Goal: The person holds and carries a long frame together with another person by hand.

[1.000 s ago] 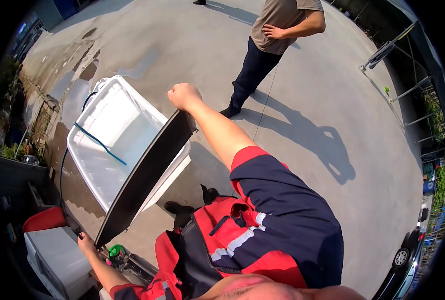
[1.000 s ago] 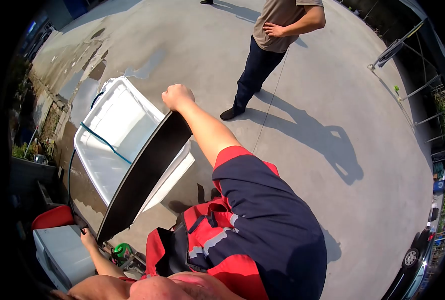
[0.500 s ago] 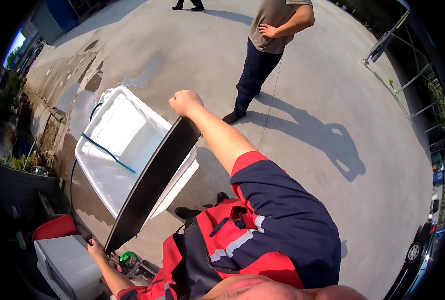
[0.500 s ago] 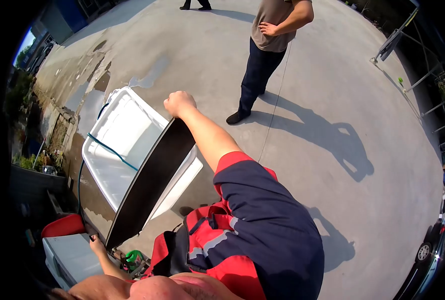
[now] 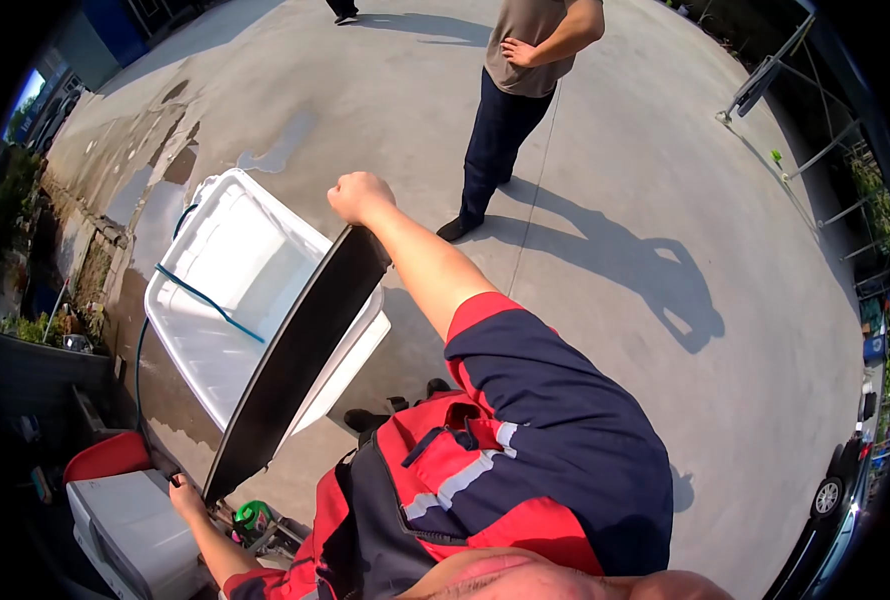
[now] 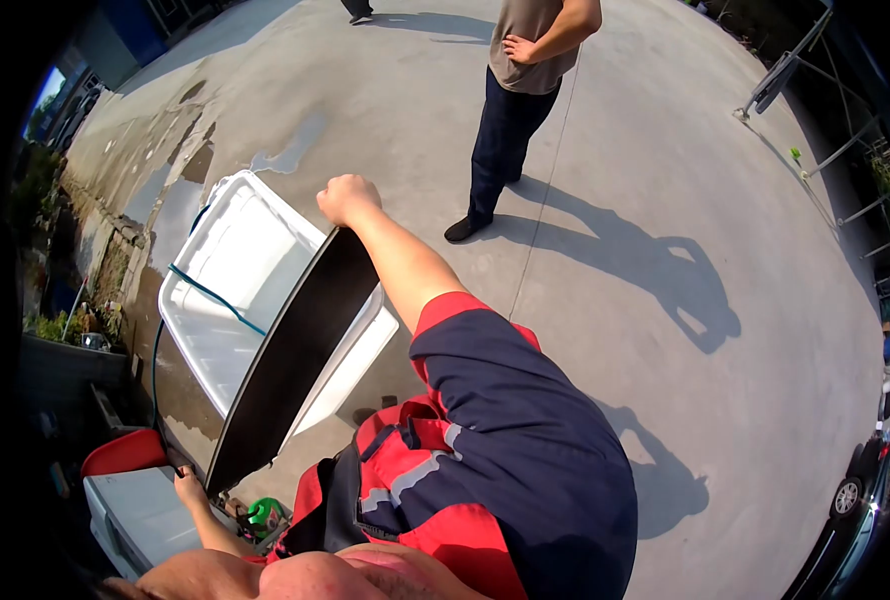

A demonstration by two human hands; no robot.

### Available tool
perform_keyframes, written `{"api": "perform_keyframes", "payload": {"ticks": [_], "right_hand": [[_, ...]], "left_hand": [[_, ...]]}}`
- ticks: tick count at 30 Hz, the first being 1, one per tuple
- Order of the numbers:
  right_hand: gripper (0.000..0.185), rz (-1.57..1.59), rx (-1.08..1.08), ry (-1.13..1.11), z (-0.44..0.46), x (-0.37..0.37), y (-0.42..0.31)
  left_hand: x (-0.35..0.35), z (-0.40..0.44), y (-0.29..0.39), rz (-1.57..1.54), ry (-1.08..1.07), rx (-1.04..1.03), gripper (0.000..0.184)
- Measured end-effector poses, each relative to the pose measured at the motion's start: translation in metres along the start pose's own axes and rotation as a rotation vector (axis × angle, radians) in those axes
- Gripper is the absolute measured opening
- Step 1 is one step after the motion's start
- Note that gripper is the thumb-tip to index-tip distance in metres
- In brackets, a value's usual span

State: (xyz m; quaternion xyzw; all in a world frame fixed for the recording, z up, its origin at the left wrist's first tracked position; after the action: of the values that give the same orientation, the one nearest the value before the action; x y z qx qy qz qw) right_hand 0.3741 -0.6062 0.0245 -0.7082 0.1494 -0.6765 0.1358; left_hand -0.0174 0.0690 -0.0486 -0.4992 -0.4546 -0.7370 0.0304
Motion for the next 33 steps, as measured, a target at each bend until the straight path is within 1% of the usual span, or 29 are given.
{"api": "perform_keyframes", "payload": {"ticks": [3,5,6,9,10,13,14,15,17,18,25,26,28,30,33], "right_hand": [[0.038,0.008,-0.007,-0.004,0.002,-0.003,0.002],[0.038,0.011,-0.005,-0.005,0.002,-0.004,0.001],[0.038,0.011,-0.003,-0.002,0.0,-0.002,0.001],[0.038,0.016,-0.027,-0.025,0.0,-0.003,0.001],[0.038,0.018,-0.038,-0.037,0.004,-0.006,0.0],[0.04,0.001,-0.021,-0.056,0.005,-0.005,-0.003],[0.04,0.006,-0.025,-0.08,0.005,-0.005,-0.003],[0.04,0.001,-0.027,-0.07,0.006,-0.004,-0.002],[0.04,-0.004,-0.028,-0.061,0.007,-0.008,-0.003],[0.04,-0.004,-0.03,-0.071,0.008,-0.01,-0.003],[0.039,0.003,-0.04,-0.048,0.009,-0.011,-0.007],[0.04,-0.004,-0.037,-0.062,0.007,-0.009,-0.008],[0.041,-0.016,-0.033,-0.07,0.006,-0.009,-0.009],[0.041,-0.026,-0.033,-0.063,0.008,-0.01,-0.008],[0.042,-0.016,-0.037,-0.082,0.007,-0.01,-0.008]], "left_hand": [[0.001,-0.008,0.017,-0.01,0.022,-0.009,0.031],[0.001,-0.006,0.008,-0.047,0.019,-0.011,0.031],[0.001,-0.004,0.004,-0.025,0.069,-0.131,0.028],[0.001,-0.004,0.005,-0.059,0.016,-0.016,0.025],[0.0,-0.002,0.01,-0.008,0.041,-0.041,0.024],[-0.001,0.003,0.002,-0.013,0.055,-0.032,0.025],[-0.002,0.002,0.001,-0.037,0.073,-0.098,0.025],[-0.003,0.003,-0.002,-0.031,0.061,-0.083,0.025],[-0.002,0.004,-0.001,-0.008,0.038,-0.05,0.026],[0.0,0.003,-0.001,-0.011,-0.003,0.056,0.026],[-0.002,0.007,-0.008,-0.004,0.024,-0.018,0.029],[0.0,-0.005,0.015,0.05,0.025,0.012,0.029],[-0.001,-0.012,0.027,0.009,0.016,0.016,0.028],[0.0,-0.013,0.028,-0.032,0.019,0.018,0.027],[0.001,-0.011,0.025,-0.001,0.013,-0.027,0.026]]}}
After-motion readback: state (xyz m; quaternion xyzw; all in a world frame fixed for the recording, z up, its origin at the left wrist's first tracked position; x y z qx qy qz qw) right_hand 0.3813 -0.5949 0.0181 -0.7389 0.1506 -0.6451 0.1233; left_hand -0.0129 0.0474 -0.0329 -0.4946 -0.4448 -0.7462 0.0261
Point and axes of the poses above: each hand's wrist, its own z-axis towards the middle knuckle, its own x-axis out of the back of the hand, y = z × x, the point moved 4 cm from there along z, towards the middle knuckle, and after that the axes turned 14 degrees about -z, right-handed, at the moved point
